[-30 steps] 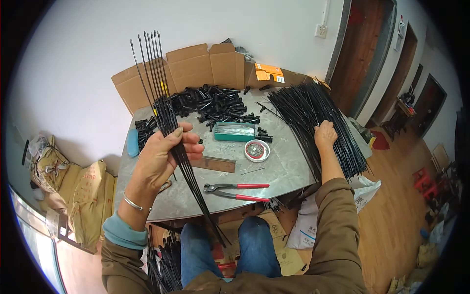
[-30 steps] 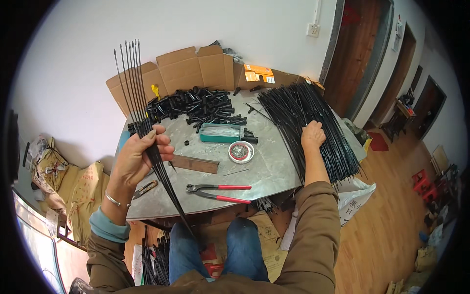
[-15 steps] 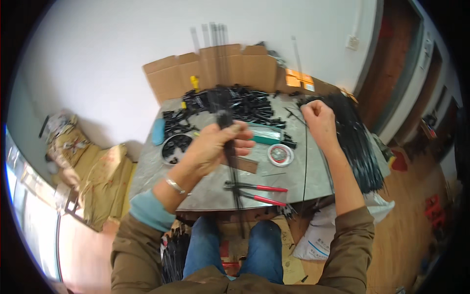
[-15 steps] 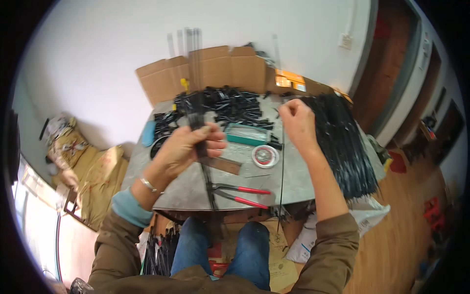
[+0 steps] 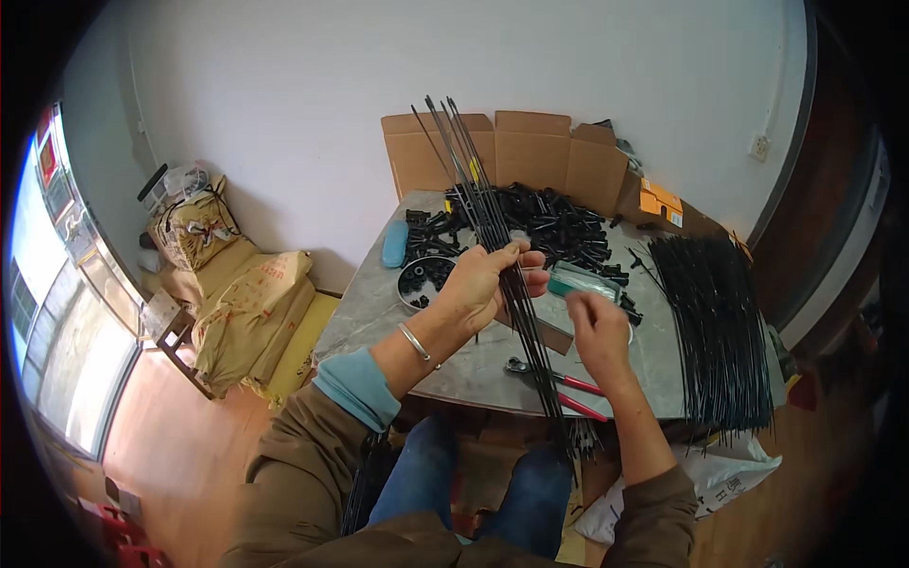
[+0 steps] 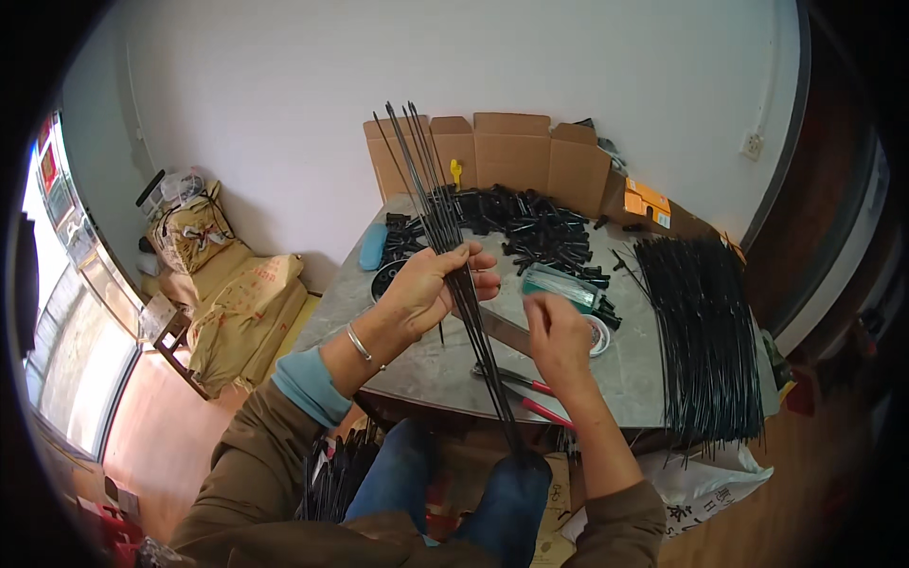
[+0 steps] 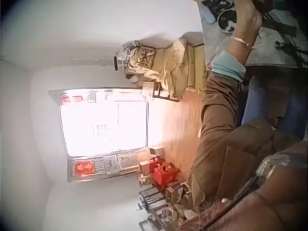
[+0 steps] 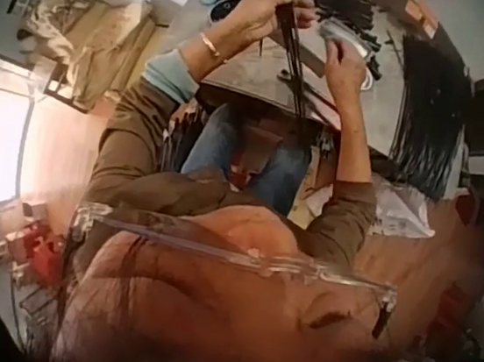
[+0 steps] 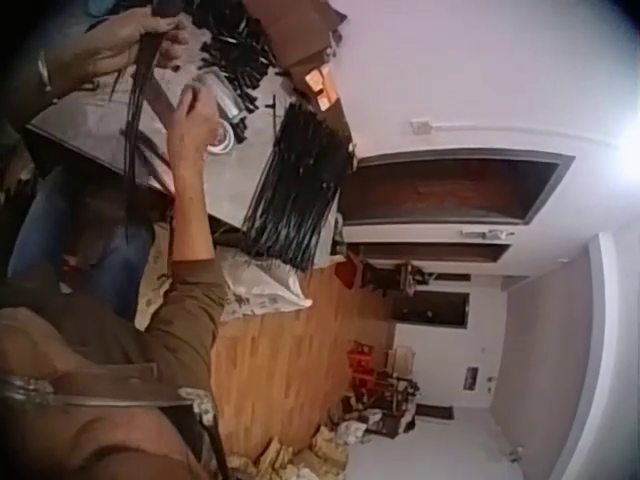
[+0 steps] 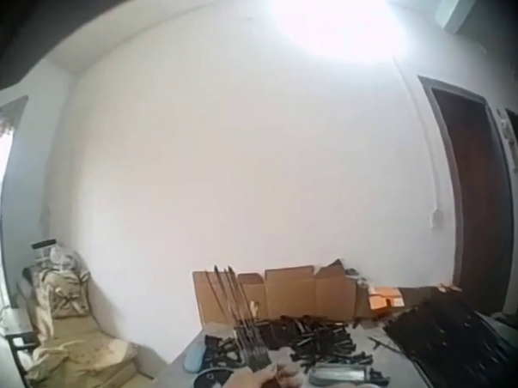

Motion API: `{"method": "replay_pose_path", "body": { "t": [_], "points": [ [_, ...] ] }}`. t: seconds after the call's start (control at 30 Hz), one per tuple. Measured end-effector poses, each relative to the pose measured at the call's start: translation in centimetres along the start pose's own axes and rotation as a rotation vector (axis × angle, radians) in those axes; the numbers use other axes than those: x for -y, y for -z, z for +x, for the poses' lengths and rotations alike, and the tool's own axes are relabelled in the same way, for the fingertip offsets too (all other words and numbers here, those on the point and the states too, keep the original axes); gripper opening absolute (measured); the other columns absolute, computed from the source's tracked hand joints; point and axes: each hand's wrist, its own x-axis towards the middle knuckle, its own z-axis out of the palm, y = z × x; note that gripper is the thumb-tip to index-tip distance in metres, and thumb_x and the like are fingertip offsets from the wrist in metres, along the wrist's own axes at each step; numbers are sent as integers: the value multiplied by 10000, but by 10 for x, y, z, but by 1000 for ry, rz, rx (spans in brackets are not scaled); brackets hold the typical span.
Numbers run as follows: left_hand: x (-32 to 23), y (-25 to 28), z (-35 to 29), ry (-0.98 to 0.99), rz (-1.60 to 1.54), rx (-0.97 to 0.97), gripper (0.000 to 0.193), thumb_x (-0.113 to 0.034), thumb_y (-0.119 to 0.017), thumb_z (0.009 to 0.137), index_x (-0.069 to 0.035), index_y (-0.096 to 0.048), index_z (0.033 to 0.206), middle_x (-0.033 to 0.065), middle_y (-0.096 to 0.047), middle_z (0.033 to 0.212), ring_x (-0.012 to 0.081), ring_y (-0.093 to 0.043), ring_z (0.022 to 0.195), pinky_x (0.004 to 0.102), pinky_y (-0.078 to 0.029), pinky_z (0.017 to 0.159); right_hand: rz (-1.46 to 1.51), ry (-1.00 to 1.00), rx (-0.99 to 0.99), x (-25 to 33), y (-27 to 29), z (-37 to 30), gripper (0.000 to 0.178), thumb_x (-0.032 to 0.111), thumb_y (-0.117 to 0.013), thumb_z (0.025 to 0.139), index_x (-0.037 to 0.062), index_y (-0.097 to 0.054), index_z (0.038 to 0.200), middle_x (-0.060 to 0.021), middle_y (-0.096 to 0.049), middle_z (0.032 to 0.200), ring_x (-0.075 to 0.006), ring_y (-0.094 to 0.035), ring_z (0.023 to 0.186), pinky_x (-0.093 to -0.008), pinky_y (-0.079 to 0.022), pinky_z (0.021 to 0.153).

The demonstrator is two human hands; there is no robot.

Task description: Manually assembling wire harnesses by inserting wires into connectors and crimping them using pliers.

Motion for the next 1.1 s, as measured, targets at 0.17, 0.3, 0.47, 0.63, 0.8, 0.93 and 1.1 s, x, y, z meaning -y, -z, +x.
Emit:
{"method": "replay_pose_path", "body": {
  "t": [0.17,0.3,0.47,0.63,0.8,0.93,1.1],
  "points": [
    [-1,7,-4,-21,48,23,200,-82,-497,947,-5,-514,1130,132,-629,976,251,-664,830,396,-585,713,-443,172,436,-63,-20,-70,334,273,-686,769,85,-635,1040,-91,-612,1018,-310,-541,996,-427,-407,847],
    [-5,17,-5,12,63,59,269,-56,-473,950,27,-480,1206,175,-609,1068,290,-663,889,414,-576,791,-483,233,321,-62,-17,-88,387,226,-726,728,84,-611,1068,-93,-587,1044,-314,-504,1034,-439,-365,894],
    [-5,22,-14,103,117,150,278,-81,-529,935,35,-508,1187,171,-628,1070,306,-659,962,416,-562,829,-642,182,305,-78,20,-90,418,228,-754,696,72,-616,1057,-93,-585,1050,-306,-507,1033,-440,-361,894],
    [-5,12,-35,198,176,300,306,-89,-566,914,43,-525,1187,187,-636,1082,317,-656,966,435,-544,863,-272,179,194,-35,37,-26,690,130,-783,645,51,-502,1270,-153,-539,1260,-332,-466,1216,-398,-374,998],
    [-6,10,-62,364,140,497,334,-112,-594,902,57,-522,1180,202,-646,1048,334,-652,968,446,-523,881,294,292,450,24,-11,17,564,73,-721,698,45,-530,1228,-144,-590,1143,-300,-550,1092,-372,-428,920],
    [-16,18,-83,386,145,463,286,-105,-580,907,58,-529,1136,213,-654,1007,364,-648,965,465,-506,897,503,84,728,18,-39,4,344,35,-679,724,40,-622,1063,-128,-642,901,-263,-603,888,-342,-468,804],
    [1,38,-93,220,104,603,222,-94,-550,924,46,-596,1090,158,-672,976,250,-645,993,365,-492,926,99,550,319,-21,-69,38,280,27,-684,625,113,-621,884,-83,-600,871,-285,-562,927,-397,-382,898]
  ]
}}
